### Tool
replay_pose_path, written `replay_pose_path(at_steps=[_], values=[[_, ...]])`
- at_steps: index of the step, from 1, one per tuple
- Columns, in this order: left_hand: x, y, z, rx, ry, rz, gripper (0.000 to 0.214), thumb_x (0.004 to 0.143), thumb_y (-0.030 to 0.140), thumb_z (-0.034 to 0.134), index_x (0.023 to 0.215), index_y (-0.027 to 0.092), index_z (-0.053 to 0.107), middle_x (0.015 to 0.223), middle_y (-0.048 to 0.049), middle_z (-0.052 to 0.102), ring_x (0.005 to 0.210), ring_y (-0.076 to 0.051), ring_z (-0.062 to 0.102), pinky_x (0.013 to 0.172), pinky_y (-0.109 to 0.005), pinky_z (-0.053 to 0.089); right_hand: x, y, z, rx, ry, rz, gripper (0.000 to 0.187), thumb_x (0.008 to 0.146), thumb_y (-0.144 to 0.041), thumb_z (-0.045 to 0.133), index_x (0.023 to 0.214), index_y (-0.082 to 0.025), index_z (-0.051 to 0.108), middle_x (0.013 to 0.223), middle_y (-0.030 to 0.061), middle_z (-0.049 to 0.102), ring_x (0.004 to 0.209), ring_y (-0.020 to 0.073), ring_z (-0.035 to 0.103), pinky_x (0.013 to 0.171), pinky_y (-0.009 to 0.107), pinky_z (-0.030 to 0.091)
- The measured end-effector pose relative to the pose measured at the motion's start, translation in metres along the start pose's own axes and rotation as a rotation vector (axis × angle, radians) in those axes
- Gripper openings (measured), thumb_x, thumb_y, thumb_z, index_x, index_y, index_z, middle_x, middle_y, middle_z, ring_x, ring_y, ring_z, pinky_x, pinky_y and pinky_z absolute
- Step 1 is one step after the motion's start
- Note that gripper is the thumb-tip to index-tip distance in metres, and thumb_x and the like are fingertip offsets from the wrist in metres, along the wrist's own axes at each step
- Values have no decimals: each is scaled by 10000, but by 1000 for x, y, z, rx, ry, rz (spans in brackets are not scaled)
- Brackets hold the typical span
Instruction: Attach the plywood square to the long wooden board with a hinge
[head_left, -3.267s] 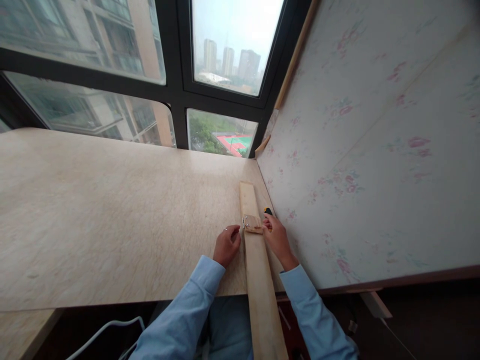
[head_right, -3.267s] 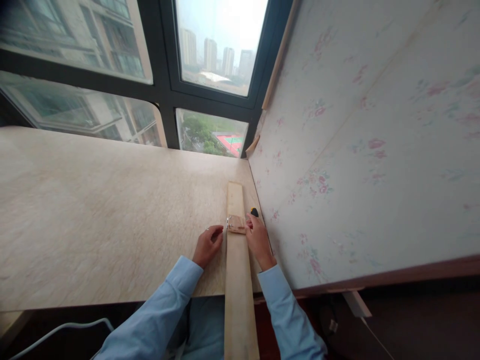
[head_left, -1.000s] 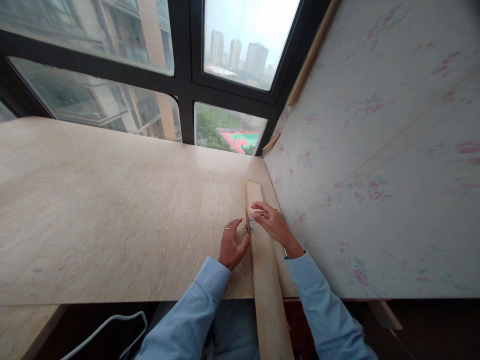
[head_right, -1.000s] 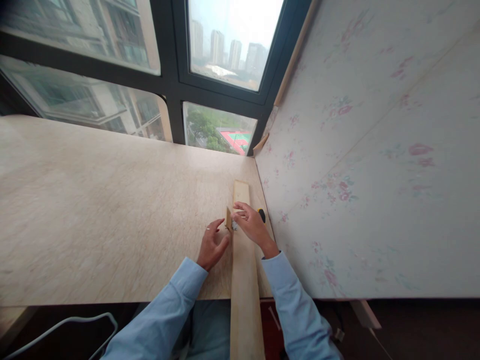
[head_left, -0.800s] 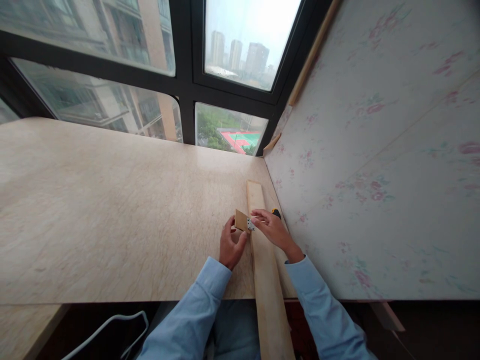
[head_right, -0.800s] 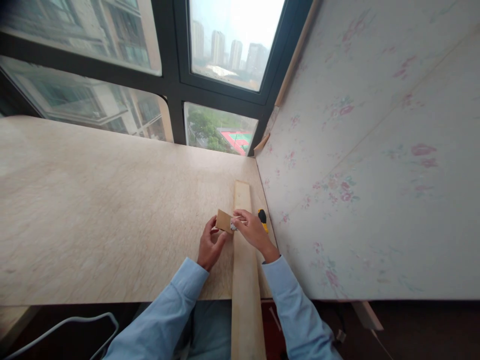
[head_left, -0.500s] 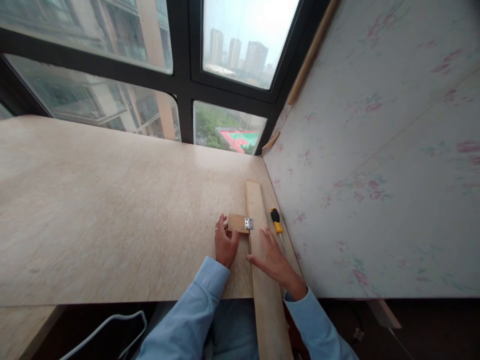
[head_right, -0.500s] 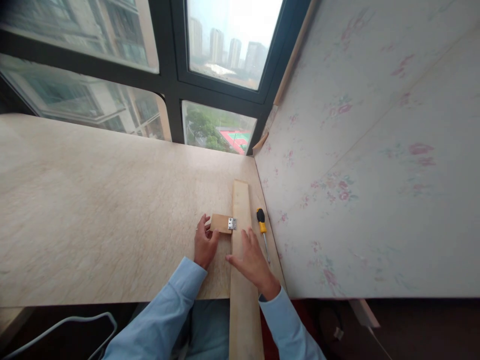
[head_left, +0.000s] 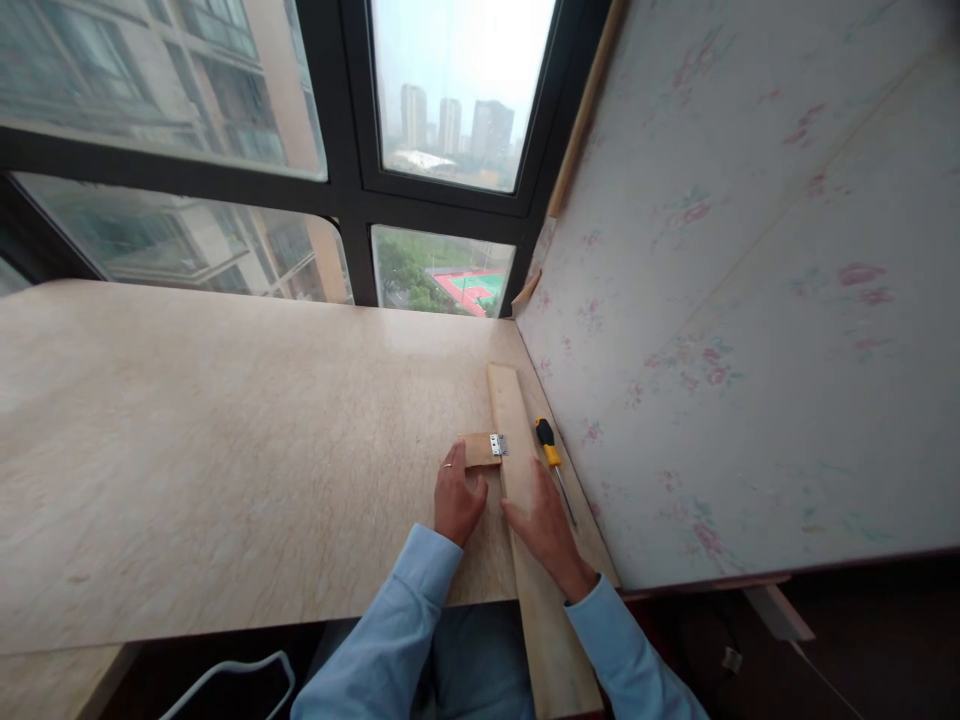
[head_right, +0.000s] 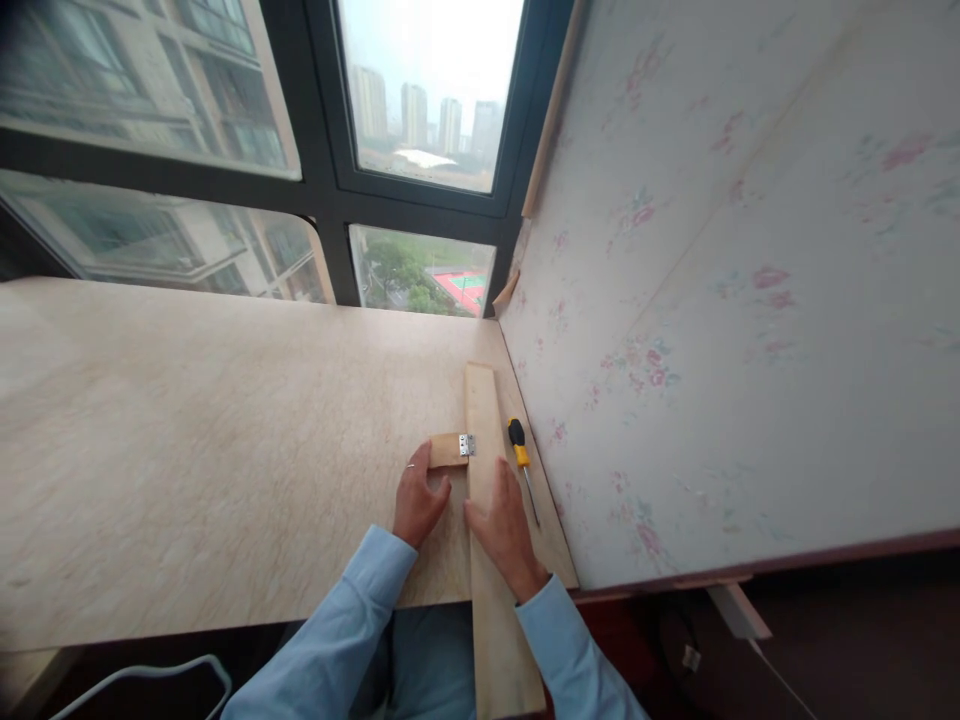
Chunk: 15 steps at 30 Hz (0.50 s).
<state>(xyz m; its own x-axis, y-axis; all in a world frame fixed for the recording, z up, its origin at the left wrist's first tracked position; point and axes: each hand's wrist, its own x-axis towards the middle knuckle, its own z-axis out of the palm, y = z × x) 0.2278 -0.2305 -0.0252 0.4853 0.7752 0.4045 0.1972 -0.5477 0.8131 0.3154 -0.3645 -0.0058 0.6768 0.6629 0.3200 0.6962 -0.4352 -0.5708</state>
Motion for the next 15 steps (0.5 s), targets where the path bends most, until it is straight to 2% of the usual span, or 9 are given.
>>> replay_pose_path(at_steps=[7, 11, 15], values=[[3, 2, 3, 66, -9, -11, 586, 741, 159, 587, 1323, 160, 525, 1314, -171, 601, 1220, -343, 559, 1058, -545, 416, 19, 13, -2, 5, -3, -13, 806, 738, -286, 618, 1467, -160, 299, 1486, 193, 435, 1389, 347, 404, 1155, 512, 343], [2, 5, 1, 112, -41, 22, 544, 757, 146, 562, 1301, 122, 554, 1287, -194, 615, 1228, -343, 546, 1056, -546, 417, 27, 20, -3, 18, -50, -17, 806, 737, -301, 626, 1461, -134, 314, 1488, 214, 429, 1401, 361, 389, 1160, 544, 319], [1, 5, 0, 84, -31, 20, 528, 736, 129, 582, 1263, 157, 595, 1252, -159, 641, 1217, -324, 557, 1054, -534, 429, 27, 19, -13, 6, -130, 20, 783, 758, -369, 635, 1451, -135, 356, 1494, 210, 433, 1413, 348, 382, 1160, 553, 316]])
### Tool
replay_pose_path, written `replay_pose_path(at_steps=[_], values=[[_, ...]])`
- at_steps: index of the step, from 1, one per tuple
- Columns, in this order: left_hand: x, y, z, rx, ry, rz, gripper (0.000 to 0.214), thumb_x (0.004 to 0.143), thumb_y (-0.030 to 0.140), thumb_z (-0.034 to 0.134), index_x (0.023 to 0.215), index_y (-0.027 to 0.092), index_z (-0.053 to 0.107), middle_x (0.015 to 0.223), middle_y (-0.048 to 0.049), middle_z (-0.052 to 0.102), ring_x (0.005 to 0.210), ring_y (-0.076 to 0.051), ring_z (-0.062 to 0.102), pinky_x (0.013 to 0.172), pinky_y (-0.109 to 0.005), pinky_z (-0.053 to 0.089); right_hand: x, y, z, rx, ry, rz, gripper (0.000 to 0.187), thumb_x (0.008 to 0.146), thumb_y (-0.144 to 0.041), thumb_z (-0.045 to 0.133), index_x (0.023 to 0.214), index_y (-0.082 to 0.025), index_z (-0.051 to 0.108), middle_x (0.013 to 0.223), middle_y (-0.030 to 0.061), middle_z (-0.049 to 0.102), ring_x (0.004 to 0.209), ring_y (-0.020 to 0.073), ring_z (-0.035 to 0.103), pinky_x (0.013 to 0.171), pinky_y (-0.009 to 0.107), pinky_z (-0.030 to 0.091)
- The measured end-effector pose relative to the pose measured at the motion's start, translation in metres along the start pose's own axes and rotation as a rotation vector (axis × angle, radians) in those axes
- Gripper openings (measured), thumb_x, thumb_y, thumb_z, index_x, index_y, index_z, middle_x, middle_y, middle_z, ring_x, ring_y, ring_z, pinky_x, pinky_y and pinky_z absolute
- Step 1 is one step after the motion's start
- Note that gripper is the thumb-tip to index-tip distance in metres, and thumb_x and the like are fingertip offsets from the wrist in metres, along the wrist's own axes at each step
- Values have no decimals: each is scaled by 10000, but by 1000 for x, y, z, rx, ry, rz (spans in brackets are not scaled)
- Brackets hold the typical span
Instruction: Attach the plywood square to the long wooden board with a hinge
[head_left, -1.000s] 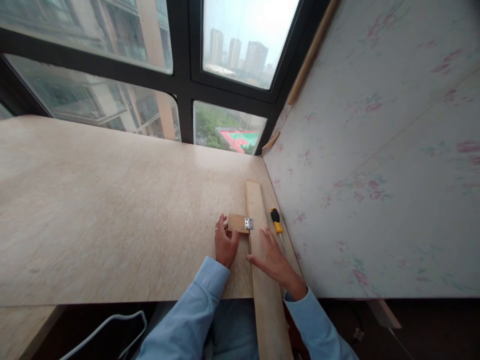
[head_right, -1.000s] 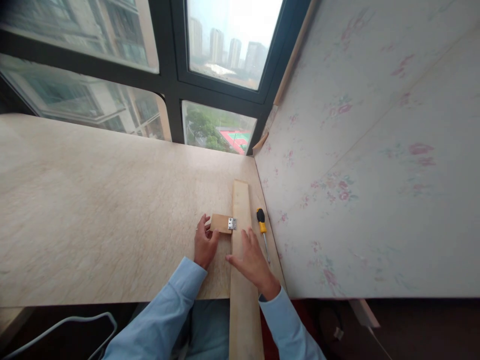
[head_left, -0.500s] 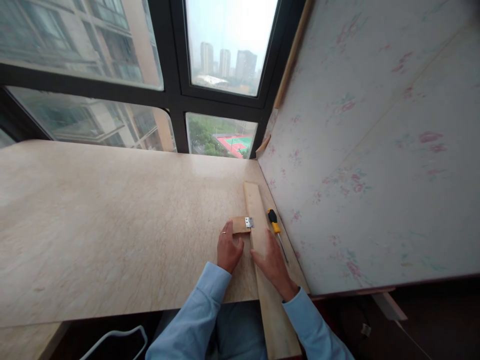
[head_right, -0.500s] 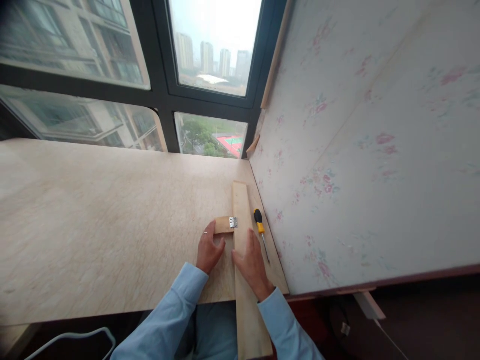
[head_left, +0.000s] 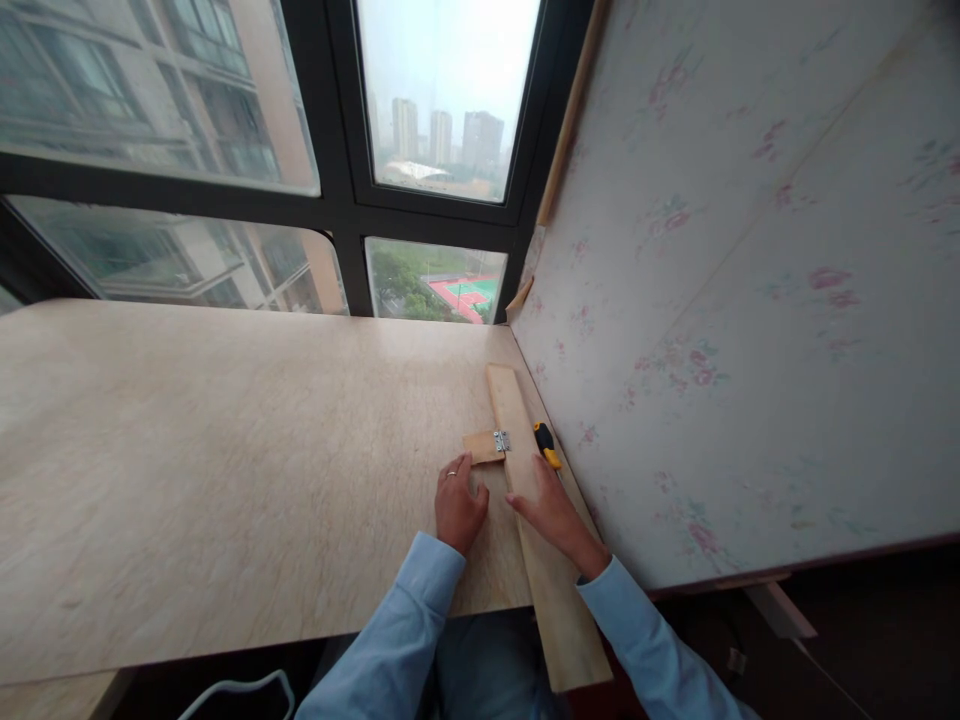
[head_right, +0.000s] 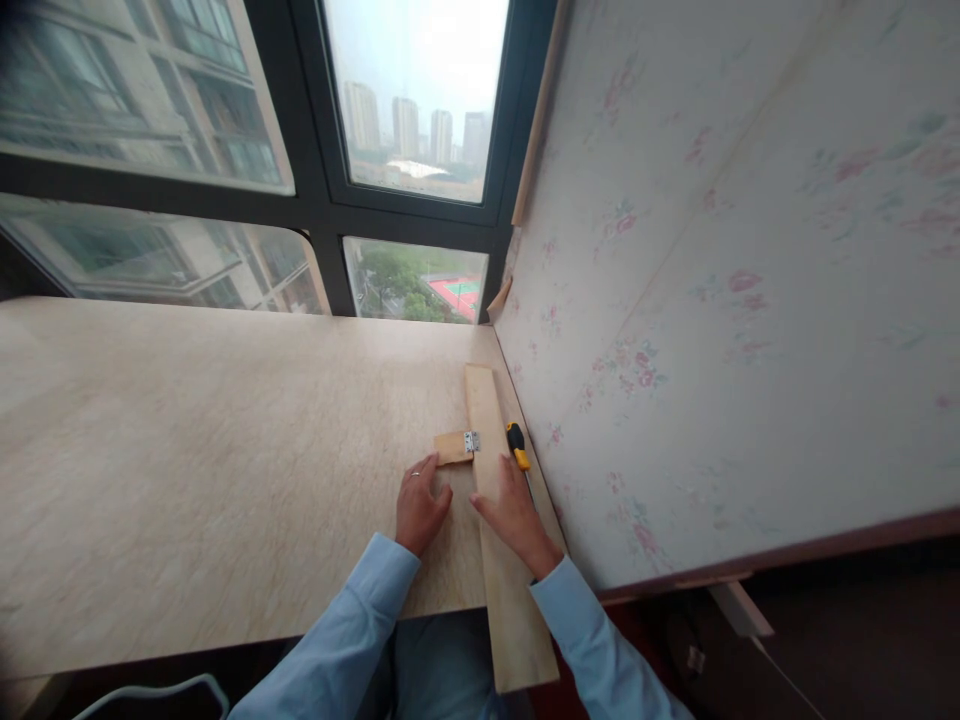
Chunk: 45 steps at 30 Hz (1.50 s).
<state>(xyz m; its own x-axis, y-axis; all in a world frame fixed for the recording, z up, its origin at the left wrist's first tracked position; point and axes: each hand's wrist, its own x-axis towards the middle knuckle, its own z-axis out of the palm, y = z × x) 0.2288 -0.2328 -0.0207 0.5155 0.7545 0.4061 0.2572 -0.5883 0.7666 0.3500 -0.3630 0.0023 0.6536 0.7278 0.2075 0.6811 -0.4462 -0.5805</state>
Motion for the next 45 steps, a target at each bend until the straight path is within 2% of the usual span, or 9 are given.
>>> replay_pose_path(at_steps=[5, 10, 15, 18, 21, 26, 28, 33, 45], values=[[6, -7, -11, -207, -69, -92, 481, 704, 154, 638, 1184, 174, 646, 1220, -134, 670, 1176, -298, 601, 1043, -525, 454, -8, -30, -30, -11, -147, -30, 663, 797, -396, 652, 1399, -176, 482, 1501, 170, 451, 1422, 308, 381, 1167, 521, 320], [21, -21, -52, -500, -180, -265, 306, 775, 237, 609, 1060, 149, 679, 1037, -126, 743, 948, -234, 713, 879, -419, 567, 0, -89, -42, 84, -283, -182, 532, 797, -330, 676, 1301, -179, 598, 1400, 151, 570, 1335, 284, 499, 1135, 467, 373], [30, -40, -107, -441, -110, -280, 259, 770, 343, 607, 922, 155, 700, 882, -90, 759, 832, -238, 722, 778, -387, 574, 42, -148, 1, 206, -349, -256, 333, 789, -248, 677, 1114, -175, 696, 1201, 119, 699, 1144, 245, 628, 1023, 379, 447], [30, -54, -137, -372, -58, -299, 249, 789, 381, 573, 826, 165, 693, 754, -60, 737, 740, -229, 709, 698, -358, 565, 70, -175, 42, 244, -348, -195, 90, 794, -197, 641, 814, -166, 723, 871, 69, 755, 832, 204, 685, 800, 308, 503], [25, -70, -161, -327, 8, -305, 250, 786, 402, 579, 801, 175, 681, 724, -50, 724, 717, -228, 698, 670, -342, 554, 75, -192, 80, 299, -297, -143, 220, 853, -200, 550, 665, -165, 658, 653, 20, 689, 657, 163, 643, 636, 250, 464], [15, -86, -175, -372, 120, -339, 292, 782, 446, 572, 829, 175, 669, 752, -71, 725, 731, -240, 691, 680, -356, 553, 26, -194, 125, 329, -152, -77, 244, 895, -218, 491, 702, -172, 632, 732, 54, 676, 704, 194, 614, 668, 292, 456], [13, -84, -173, -368, 111, -327, 283, 785, 440, 574, 820, 174, 666, 754, -73, 720, 736, -238, 685, 692, -351, 544, 5, -188, 133, 374, -37, -160, 195, 875, -230, 559, 707, -188, 650, 773, 55, 683, 769, 209, 611, 732, 310, 456], [10, -76, -171, -374, 58, -304, 297, 813, 464, 568, 805, 178, 650, 726, -61, 696, 716, -223, 662, 689, -331, 517, -14, -183, 136, 497, -104, -236, 175, 862, -211, 629, 698, -202, 688, 769, 40, 706, 798, 204, 622, 757, 300, 450], [11, -81, -179, -203, 181, -257, 378, 810, 519, 581, 641, 187, 642, 660, -38, 645, 671, -192, 599, 656, -289, 468, -14, -182, 131, 706, -69, -2, 444, 918, -547, 489, 767, -171, 671, 751, 74, 693, 702, 203, 614, 666, 298, 446]])
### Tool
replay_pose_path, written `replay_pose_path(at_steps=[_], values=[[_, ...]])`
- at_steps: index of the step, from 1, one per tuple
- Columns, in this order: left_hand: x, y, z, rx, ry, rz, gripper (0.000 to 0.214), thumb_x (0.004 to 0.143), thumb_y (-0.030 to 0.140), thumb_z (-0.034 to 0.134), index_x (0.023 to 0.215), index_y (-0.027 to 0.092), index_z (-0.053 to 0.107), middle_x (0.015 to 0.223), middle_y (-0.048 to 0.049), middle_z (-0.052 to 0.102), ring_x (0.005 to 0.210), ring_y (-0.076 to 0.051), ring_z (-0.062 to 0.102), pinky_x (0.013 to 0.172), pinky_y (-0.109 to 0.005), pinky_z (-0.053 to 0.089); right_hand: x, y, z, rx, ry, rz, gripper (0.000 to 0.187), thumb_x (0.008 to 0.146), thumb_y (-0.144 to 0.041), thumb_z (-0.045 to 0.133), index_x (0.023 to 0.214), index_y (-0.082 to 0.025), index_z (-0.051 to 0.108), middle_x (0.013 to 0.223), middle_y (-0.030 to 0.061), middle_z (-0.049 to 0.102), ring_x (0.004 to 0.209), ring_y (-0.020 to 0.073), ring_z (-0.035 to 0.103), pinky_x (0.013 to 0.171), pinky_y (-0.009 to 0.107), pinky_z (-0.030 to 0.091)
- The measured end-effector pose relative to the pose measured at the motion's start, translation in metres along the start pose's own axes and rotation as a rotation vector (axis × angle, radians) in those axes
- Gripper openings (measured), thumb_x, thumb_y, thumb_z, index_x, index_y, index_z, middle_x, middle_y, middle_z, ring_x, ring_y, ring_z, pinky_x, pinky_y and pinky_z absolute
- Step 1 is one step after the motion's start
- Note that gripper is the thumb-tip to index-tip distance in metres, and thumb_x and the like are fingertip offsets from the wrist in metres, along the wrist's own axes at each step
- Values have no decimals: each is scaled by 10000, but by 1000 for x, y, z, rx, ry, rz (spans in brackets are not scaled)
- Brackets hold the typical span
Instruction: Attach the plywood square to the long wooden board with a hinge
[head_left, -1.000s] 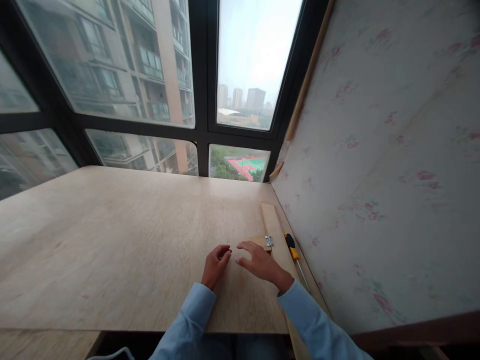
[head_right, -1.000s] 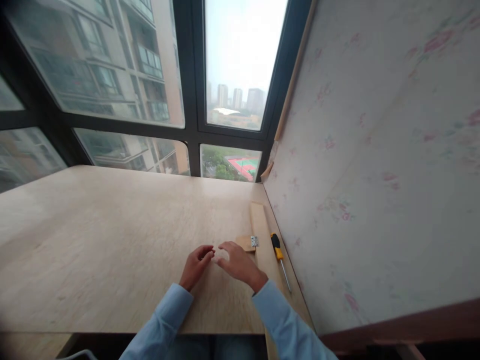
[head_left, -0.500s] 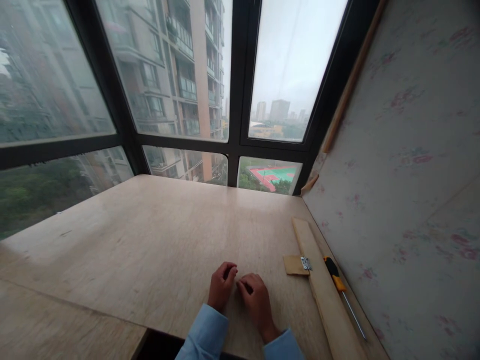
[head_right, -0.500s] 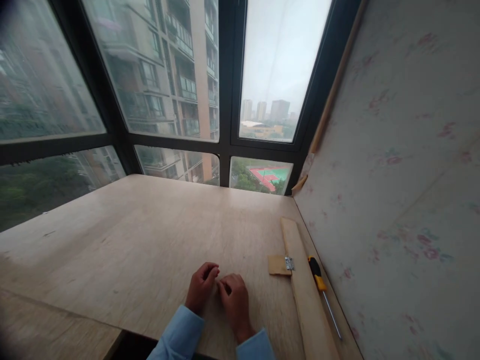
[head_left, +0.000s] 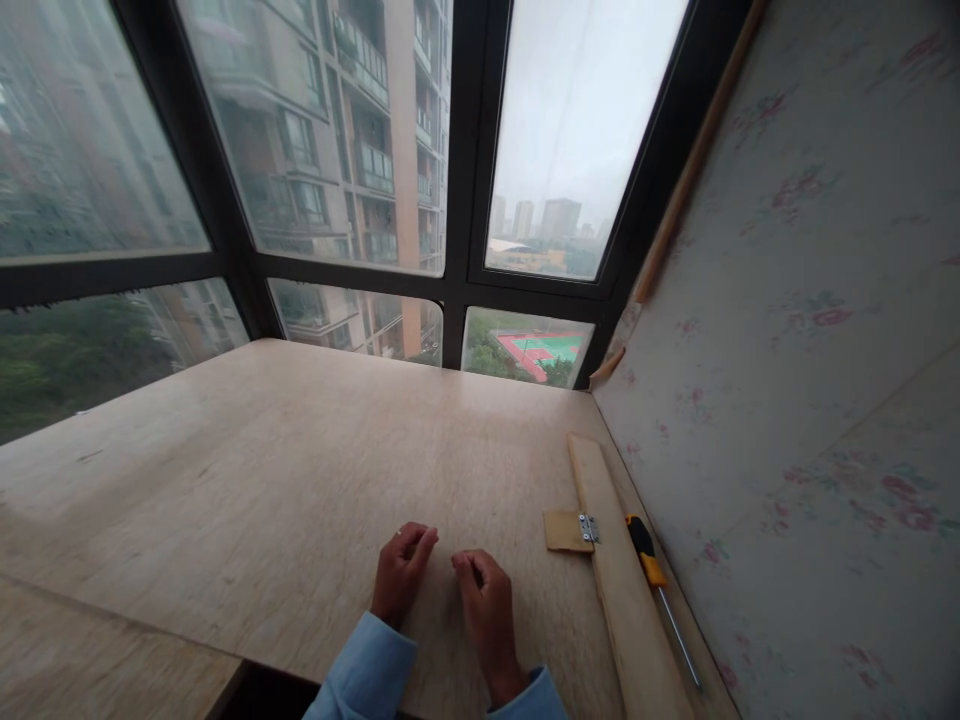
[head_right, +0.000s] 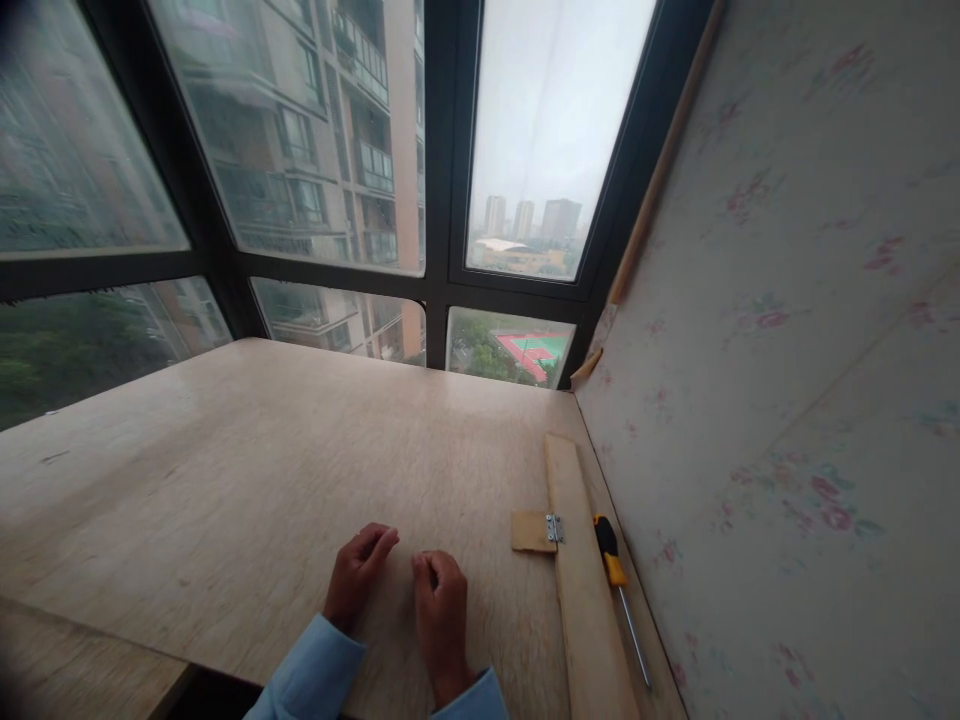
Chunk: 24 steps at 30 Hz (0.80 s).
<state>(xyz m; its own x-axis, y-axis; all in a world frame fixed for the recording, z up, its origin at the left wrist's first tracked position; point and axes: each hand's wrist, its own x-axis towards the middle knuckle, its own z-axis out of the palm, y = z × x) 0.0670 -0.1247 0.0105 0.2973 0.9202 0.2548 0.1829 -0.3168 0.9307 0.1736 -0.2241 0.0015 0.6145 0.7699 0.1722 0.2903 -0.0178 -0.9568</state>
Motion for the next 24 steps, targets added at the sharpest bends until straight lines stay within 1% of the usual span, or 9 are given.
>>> replay_pose_path(at_steps=[5, 8, 11, 14, 15, 17, 19, 22, 24], values=[[1, 0, -3, 40, 146, -25, 389, 802, 515, 574, 604, 184, 620, 628, -30, 621, 628, -178, 572, 617, -275, 444, 1, -5, -2, 20, -3, 57, 526, 913, -595, 442, 621, -182, 587, 621, 51, 639, 617, 185, 593, 606, 286, 410], [1, 5, -3, 0, 150, -72, 398, 808, 523, 552, 605, 182, 590, 595, -17, 591, 593, -166, 537, 582, -264, 424, -1, -11, -7, 64, -120, 79, 531, 897, -561, 497, 558, -172, 623, 547, 29, 607, 554, 159, 566, 584, 275, 397], [1, 10, 0, -29, 117, -89, 404, 802, 527, 541, 585, 185, 556, 563, 1, 540, 567, -153, 493, 561, -257, 400, -2, -18, -17, 216, -490, 120, 472, 858, -513, 594, 565, -163, 715, 542, 22, 638, 536, 140, 574, 579, 262, 415], [3, 9, 2, -52, 133, -102, 393, 799, 517, 532, 576, 193, 519, 533, 25, 460, 539, -135, 431, 544, -251, 372, -4, -27, -31, 419, -963, 135, 258, 730, -450, 771, 726, -193, 797, 851, 54, 770, 774, 181, 686, 732, 283, 493], [3, 8, 2, -60, 151, -108, 390, 798, 515, 529, 574, 196, 504, 527, 32, 433, 531, -131, 410, 536, -249, 361, -4, -30, -36, 465, -1096, 132, 271, 670, -426, 825, 840, -215, 808, 974, 58, 773, 886, 201, 695, 812, 302, 501], [4, 5, 3, -75, 181, -117, 394, 797, 514, 523, 560, 205, 461, 520, 43, 384, 519, -122, 373, 518, -246, 335, -4, -35, -42, 514, -1276, 128, 518, 565, -389, 893, 1050, -257, 773, 1114, 58, 748, 1036, 226, 676, 928, 338, 488], [4, 3, 3, -83, 194, -120, 412, 793, 514, 528, 541, 216, 398, 516, 51, 333, 508, -114, 335, 501, -244, 307, -4, -37, -44, 535, -1318, 126, 634, 525, -372, 915, 1127, -272, 741, 1156, 61, 735, 1101, 240, 657, 979, 361, 472], [4, 3, 3, -91, 212, -115, 441, 787, 503, 541, 529, 227, 312, 512, 60, 268, 499, -104, 283, 484, -242, 275, -3, -36, -40, 553, -1209, 128, 424, 577, -362, 897, 971, -242, 795, 1126, 71, 744, 1091, 251, 666, 1001, 389, 464], [3, 3, 3, -96, 226, -113, 441, 788, 490, 540, 532, 230, 291, 512, 62, 255, 498, -102, 269, 475, -240, 266, -2, -33, -34, 537, -1124, 163, 277, 641, -371, 865, 861, -213, 809, 1017, 71, 768, 1005, 238, 693, 969, 386, 479]])
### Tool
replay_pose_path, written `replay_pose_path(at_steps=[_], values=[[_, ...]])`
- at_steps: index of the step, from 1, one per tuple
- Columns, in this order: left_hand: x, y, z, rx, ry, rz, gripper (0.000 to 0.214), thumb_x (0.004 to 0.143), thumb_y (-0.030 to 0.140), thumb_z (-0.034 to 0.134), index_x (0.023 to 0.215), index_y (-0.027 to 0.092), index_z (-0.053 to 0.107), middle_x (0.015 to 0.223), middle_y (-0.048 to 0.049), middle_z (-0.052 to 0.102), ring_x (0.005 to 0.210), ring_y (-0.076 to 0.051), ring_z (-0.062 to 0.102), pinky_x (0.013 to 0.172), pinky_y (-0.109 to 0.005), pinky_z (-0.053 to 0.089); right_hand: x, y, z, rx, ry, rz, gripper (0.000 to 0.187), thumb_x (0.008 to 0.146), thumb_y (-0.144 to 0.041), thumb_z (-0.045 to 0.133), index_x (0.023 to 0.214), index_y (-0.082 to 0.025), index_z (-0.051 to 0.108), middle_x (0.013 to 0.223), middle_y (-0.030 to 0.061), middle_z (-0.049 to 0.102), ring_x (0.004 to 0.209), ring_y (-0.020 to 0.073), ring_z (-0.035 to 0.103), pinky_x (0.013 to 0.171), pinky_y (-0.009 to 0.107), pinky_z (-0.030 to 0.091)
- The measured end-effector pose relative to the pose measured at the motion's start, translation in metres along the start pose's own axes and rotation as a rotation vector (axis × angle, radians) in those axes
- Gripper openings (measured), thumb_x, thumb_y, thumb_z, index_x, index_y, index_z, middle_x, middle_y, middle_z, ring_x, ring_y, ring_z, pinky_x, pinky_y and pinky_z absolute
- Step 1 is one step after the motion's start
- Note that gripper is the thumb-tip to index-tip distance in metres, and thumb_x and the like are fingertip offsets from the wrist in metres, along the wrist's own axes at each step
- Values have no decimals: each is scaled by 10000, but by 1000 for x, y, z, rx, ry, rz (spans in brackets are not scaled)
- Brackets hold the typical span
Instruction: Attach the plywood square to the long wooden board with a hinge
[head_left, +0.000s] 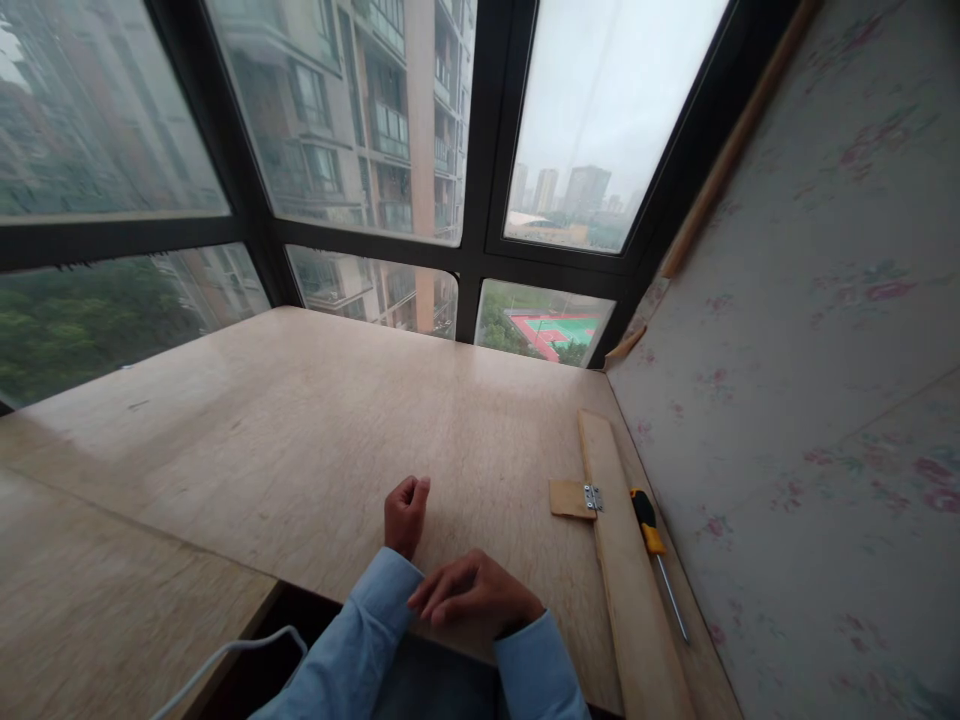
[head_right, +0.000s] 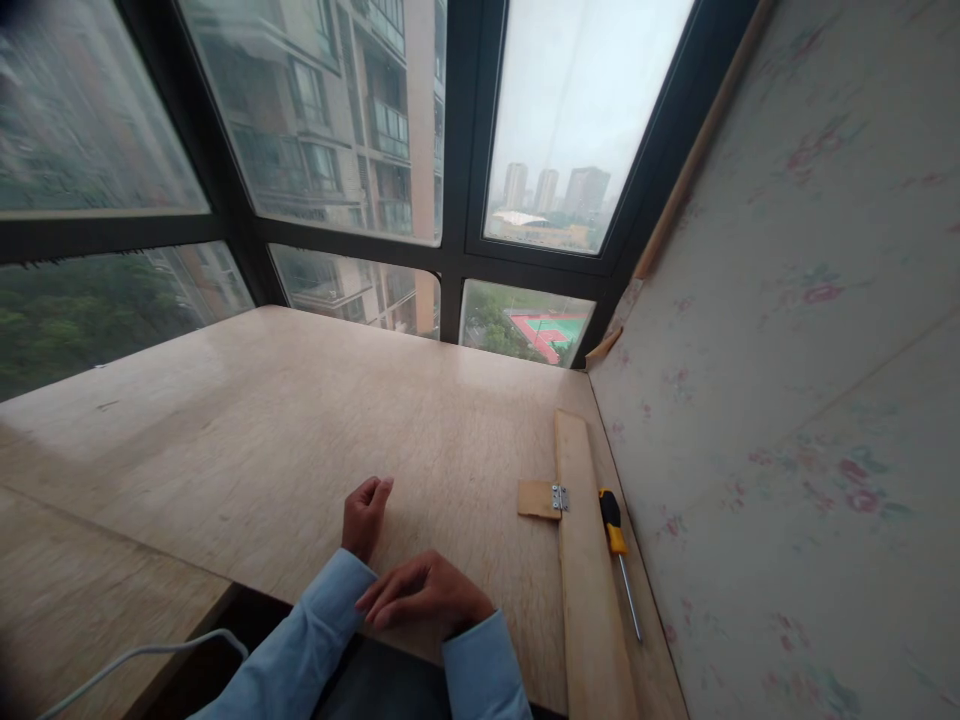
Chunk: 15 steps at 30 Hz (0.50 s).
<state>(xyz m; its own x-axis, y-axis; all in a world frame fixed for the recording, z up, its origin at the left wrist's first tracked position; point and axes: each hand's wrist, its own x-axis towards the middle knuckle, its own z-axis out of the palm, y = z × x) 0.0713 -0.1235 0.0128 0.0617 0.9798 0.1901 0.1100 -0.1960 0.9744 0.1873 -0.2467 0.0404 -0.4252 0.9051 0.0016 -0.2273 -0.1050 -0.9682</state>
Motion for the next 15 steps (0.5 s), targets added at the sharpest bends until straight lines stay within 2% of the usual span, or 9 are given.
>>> replay_pose_path(at_steps=[2, 5, 8, 11, 15], values=[[0, -1, 0, -16, 16, -11, 435, 799, 481, 533, 541, 232, 286, 508, 64, 259, 491, -100, 262, 458, -237, 257, 6, 6, 1, 8, 108, 44, 256, 686, -413, 831, 803, -187, 804, 873, 61, 772, 873, 206, 705, 879, 355, 507], [0, -2, 0, -72, 60, -59, 424, 839, 488, 504, 569, 232, 301, 502, 70, 274, 466, -98, 254, 423, -226, 246, 17, 16, 4, 54, 313, 90, 382, 698, -527, 786, 751, -149, 769, 701, 33, 730, 664, 147, 657, 702, 287, 498], [1, -2, 2, -162, 111, -93, 416, 874, 496, 477, 601, 231, 308, 505, 79, 286, 439, -88, 256, 405, -207, 246, 27, 21, 8, 159, 489, 35, 468, 689, -606, 757, 694, -143, 685, 651, 9, 690, 578, 109, 595, 618, 246, 453], [2, -2, 4, -243, 142, -102, 376, 882, 479, 482, 636, 220, 363, 522, 78, 332, 431, -79, 293, 403, -192, 254, 33, 23, 10, 248, 574, -14, 512, 684, -655, 734, 685, -159, 608, 625, -6, 657, 545, 94, 560, 578, 226, 421], [5, -7, 2, -169, 160, -71, 285, 882, 441, 488, 778, 181, 536, 517, 71, 407, 420, -86, 359, 406, -190, 294, 34, 24, 11, 233, 617, -39, 533, 717, -683, 686, 668, -162, 586, 606, -7, 632, 523, 86, 527, 549, 217, 397]])
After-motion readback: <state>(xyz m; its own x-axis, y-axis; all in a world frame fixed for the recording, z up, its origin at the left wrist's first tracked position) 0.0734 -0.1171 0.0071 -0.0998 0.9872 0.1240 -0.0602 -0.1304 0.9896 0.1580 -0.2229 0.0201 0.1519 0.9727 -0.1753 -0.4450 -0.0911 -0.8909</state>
